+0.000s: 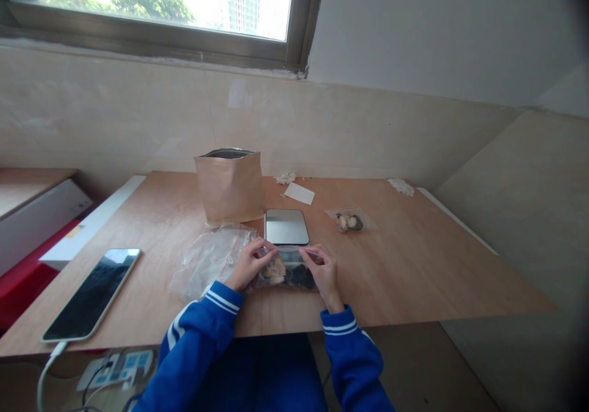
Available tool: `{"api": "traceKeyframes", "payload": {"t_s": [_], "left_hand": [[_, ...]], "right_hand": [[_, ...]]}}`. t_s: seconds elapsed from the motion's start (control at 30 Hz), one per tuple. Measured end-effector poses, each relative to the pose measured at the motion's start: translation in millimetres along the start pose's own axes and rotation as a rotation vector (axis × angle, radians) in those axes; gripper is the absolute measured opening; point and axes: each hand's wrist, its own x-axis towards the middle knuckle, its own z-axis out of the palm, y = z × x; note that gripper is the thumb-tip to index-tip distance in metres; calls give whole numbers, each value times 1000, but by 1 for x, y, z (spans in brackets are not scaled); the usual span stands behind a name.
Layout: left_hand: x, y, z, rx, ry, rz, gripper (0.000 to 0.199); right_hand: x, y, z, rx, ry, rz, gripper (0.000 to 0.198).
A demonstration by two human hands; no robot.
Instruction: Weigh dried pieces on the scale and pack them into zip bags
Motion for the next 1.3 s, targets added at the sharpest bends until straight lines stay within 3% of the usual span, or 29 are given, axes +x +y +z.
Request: {"api": "traceKeyframes", "payload": {"t_s": [0.27, 0.6, 0.83, 1.07, 1.3], "left_hand": [[-1, 4, 0, -21, -21, 5, 27], [-2, 12, 1, 8, -8, 79, 25], [-4, 12, 3, 44, -2, 48, 27], [-4, 13, 4, -14, -8, 77, 24], [-5, 14, 5, -54, -24, 111, 22]], "right_hand": [[-1, -3, 3, 128, -93, 149, 22], [-1, -4, 5, 143, -111, 128, 18], [-1, -2, 6, 121, -100, 135, 21], [-1, -7, 1, 135, -256, 197, 21], [-2, -5, 1, 105, -262, 150, 23]]}}
